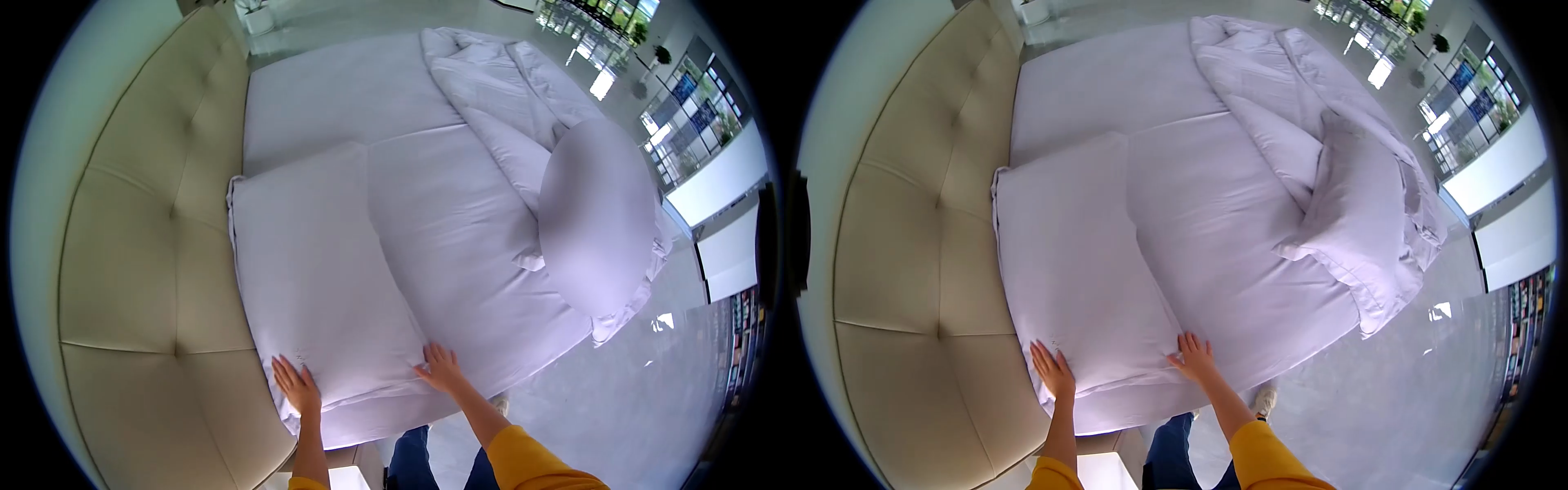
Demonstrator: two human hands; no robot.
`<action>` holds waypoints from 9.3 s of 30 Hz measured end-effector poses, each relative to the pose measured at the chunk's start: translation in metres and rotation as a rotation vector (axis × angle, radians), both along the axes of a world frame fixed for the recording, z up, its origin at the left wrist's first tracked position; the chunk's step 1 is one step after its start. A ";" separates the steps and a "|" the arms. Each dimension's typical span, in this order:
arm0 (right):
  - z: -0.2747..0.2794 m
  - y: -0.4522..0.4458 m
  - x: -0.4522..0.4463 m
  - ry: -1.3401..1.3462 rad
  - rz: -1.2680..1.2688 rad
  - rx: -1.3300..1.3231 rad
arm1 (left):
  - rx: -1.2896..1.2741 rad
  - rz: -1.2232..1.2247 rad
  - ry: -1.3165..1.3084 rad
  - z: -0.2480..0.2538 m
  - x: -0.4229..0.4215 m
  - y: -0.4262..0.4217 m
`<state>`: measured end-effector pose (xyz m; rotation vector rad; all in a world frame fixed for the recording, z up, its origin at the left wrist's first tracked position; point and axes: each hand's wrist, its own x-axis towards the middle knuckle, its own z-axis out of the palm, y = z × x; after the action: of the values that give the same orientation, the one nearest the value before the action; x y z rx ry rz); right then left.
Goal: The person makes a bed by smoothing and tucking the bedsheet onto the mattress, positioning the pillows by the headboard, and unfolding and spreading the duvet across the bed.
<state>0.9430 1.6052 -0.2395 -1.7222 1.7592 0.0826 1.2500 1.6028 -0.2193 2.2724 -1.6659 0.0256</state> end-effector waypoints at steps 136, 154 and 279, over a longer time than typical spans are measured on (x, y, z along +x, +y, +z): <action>0.358 -0.081 -1.587 -0.026 -0.805 -1.525 | -0.391 -1.032 0.740 0.337 -1.738 -0.169; 0.349 -0.506 -1.633 -0.384 -0.306 -1.431 | -0.473 -0.418 0.668 0.329 -1.756 -0.504; 0.270 -1.052 0.379 -1.204 2.092 0.782 | -0.644 2.401 -0.307 0.331 -0.117 -0.940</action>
<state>1.3218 0.5530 0.0308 -1.5067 -1.1220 0.4008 1.1330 0.6626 0.1119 2.1039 1.4943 1.0940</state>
